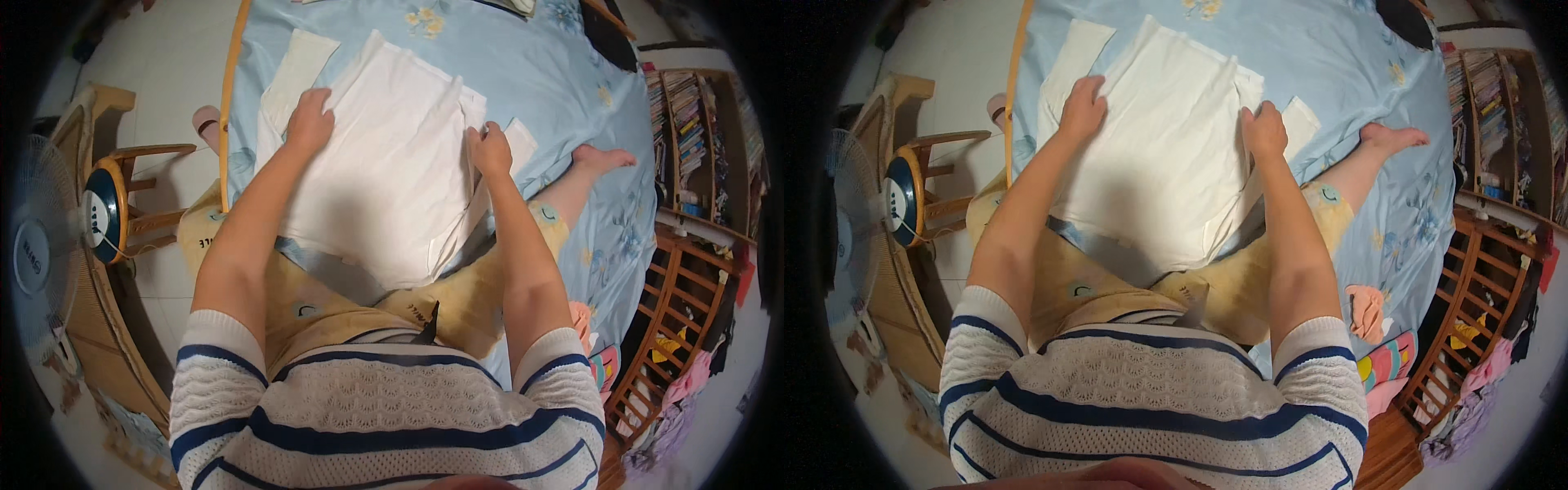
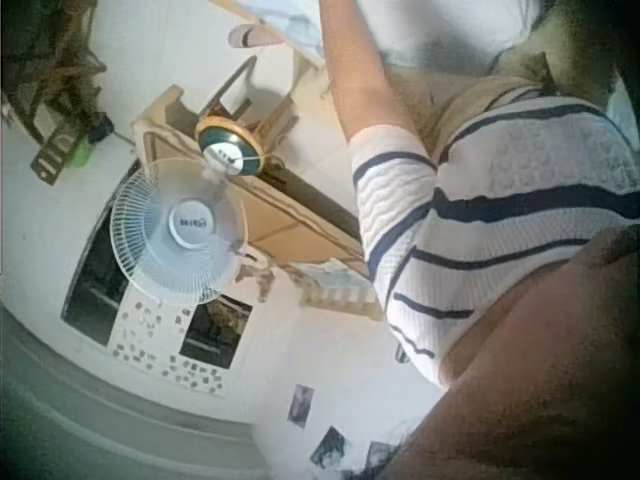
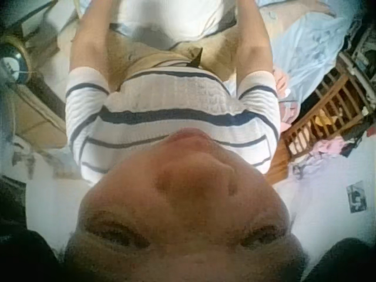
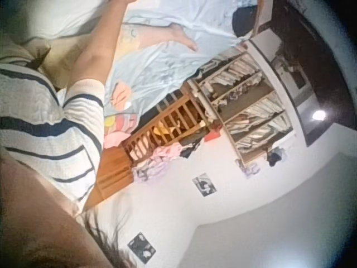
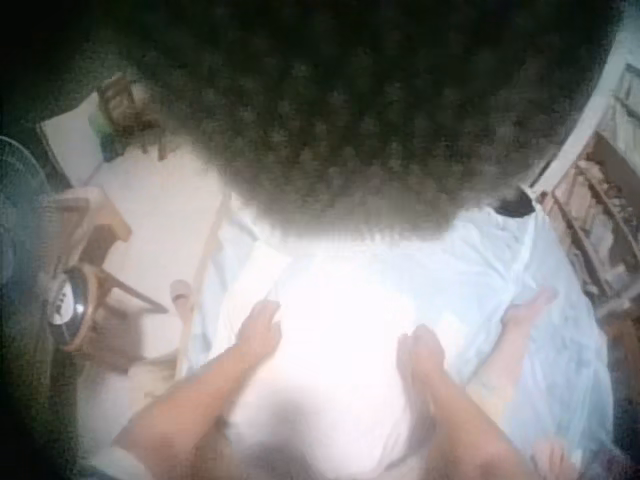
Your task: The person folds a patterned cloth, a white shirt, and a peach towel on a bed. They smooth and align each item before folding it into a compact shape and placing it on a growing stack of folded laundry.
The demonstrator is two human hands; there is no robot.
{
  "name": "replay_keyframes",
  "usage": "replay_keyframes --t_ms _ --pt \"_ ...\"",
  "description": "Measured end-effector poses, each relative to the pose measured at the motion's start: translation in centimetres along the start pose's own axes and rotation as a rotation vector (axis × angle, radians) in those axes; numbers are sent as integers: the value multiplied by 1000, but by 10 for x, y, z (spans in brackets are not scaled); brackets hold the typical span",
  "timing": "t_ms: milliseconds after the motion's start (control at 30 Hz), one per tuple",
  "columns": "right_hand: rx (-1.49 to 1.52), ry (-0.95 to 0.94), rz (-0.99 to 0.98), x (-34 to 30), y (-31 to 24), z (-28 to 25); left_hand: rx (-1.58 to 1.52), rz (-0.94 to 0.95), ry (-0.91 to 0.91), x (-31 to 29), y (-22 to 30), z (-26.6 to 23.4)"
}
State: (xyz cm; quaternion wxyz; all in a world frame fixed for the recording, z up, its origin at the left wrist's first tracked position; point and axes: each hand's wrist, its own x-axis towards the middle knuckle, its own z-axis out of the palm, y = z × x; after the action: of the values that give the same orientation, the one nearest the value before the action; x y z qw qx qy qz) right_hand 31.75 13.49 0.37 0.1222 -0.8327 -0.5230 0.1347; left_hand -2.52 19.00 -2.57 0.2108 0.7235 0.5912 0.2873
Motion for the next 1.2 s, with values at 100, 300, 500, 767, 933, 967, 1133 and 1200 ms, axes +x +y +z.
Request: replay_keyframes --t_ms 100,300,500,767,933,967,1133,1200 --pt "-46 6 6 9 -17 4 -58 -167 -24 55 -7 23" --pt "317 118 175 19 41 23 89 -313 -326 135 26 41" --pt "1141 6 445 10 73 -3 -73 -411 -553 182 9 51" --pt "1479 475 197 54 41 -68 -441 -189 -115 226 71 75" --pt "952 271 226 42 65 -62 -282 212 172 185 134 89" --pt "810 179 186 33 68 -57 -229 269 180 163 133 87" --pt "151 -179 -164 -10 96 -24 10 259 -82 1 88 63" --pt "-35 -280 -257 -31 90 -22 38 191 -134 -61 67 57"
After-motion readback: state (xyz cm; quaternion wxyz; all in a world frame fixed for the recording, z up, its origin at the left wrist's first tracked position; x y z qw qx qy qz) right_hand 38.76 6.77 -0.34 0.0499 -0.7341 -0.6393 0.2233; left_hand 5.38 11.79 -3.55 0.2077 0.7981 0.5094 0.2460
